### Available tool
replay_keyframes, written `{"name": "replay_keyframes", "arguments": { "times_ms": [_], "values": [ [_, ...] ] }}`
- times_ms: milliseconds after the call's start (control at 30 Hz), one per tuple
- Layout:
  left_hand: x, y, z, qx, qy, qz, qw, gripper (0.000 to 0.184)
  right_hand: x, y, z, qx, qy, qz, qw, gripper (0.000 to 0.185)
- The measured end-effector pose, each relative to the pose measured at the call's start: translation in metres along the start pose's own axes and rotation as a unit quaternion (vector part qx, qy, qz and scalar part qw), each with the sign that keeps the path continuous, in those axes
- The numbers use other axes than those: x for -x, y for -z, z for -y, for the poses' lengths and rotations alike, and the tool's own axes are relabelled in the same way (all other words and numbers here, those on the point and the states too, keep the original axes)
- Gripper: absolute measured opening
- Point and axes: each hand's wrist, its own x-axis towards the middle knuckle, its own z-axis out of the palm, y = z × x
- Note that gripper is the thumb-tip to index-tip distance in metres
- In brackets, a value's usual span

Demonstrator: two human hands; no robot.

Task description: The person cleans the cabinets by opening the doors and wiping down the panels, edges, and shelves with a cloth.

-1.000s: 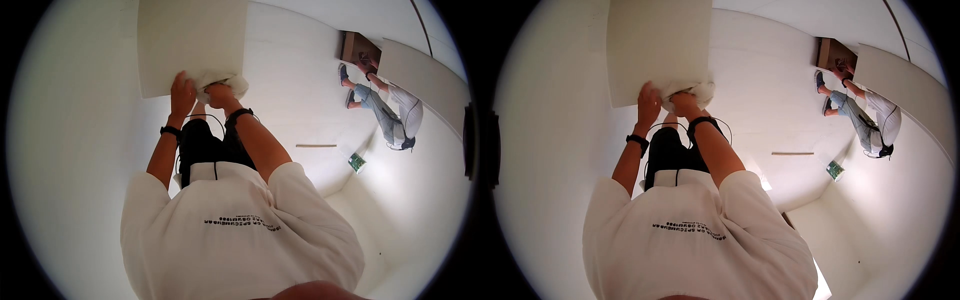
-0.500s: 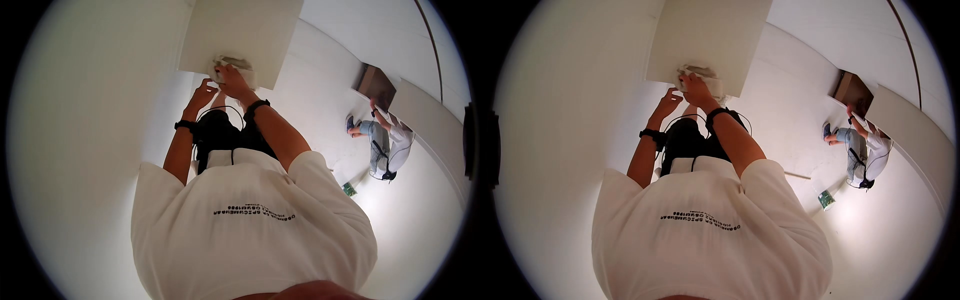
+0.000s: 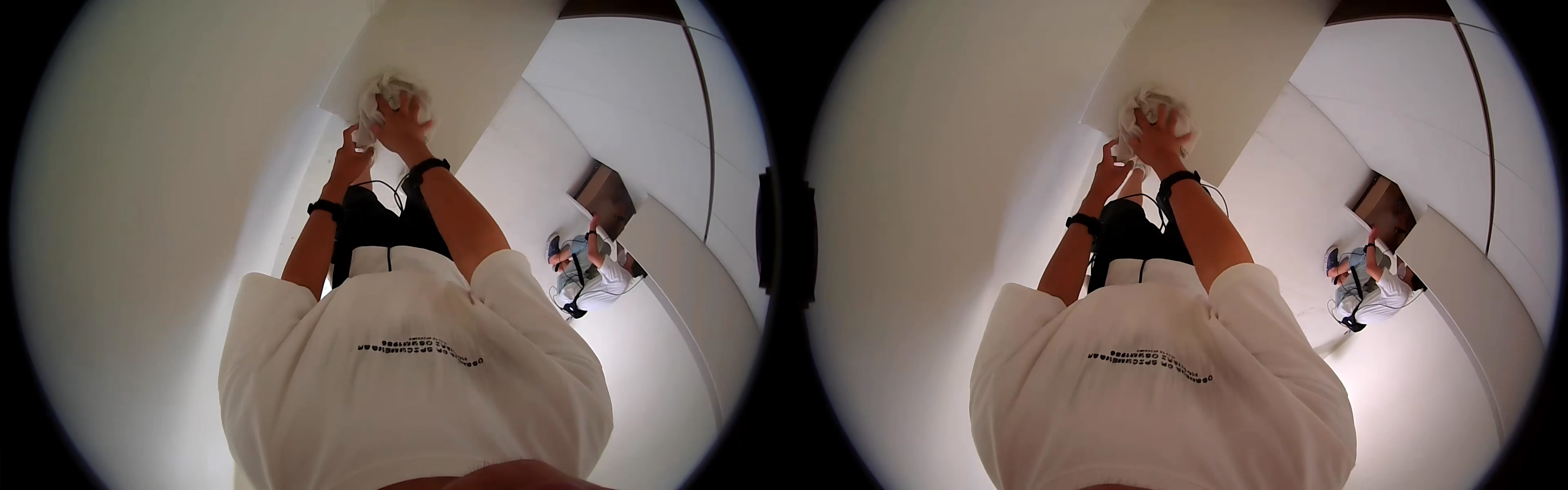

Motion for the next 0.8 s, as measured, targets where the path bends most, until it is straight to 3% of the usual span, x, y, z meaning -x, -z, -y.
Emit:
{"name": "replay_keyframes", "arguments": {
  "times_ms": [33,133,200,267,367,500,600,667,800],
  "values": [
    [-0.001,-0.005,-0.012,0.013,-0.001,-0.005,1.0,0.074,0.004,0.005,-0.007,-0.007,0.005,-0.007,1.0,0.072],
    [0.023,-0.035,-0.049,-0.224,-0.114,-0.094,0.963,0.069,0.022,0.026,-0.036,-0.045,0.012,-0.011,0.999,0.07],
    [0.038,-0.062,-0.065,-0.232,-0.15,-0.129,0.952,0.07,0.032,0.031,-0.06,-0.081,0.024,-0.024,0.996,0.067],
    [0.04,-0.064,-0.037,-0.285,-0.169,-0.139,0.933,0.075,0.026,-0.006,-0.063,-0.115,0.046,-0.045,0.991,0.064],
    [0.022,-0.078,0.049,-0.248,-0.195,-0.103,0.943,0.083,0.017,-0.075,-0.075,-0.135,0.07,-0.022,0.988,0.066],
    [-0.01,-0.094,0.098,-0.3,-0.121,-0.096,0.941,0.109,0.012,-0.121,-0.086,-0.156,0.068,-0.011,0.985,0.065],
    [-0.03,-0.107,0.123,-0.312,-0.086,-0.088,0.942,0.114,0.014,-0.162,-0.101,-0.178,0.069,-0.028,0.981,0.062],
    [-0.032,-0.124,0.119,-0.327,-0.086,-0.069,0.938,0.119,0.02,-0.196,-0.125,-0.171,0.089,-0.064,0.979,0.06],
    [-0.064,-0.155,0.125,-0.307,-0.113,-0.06,0.943,0.126,-0.009,-0.18,-0.159,-0.108,0.106,-0.041,0.988,0.053]
  ]
}}
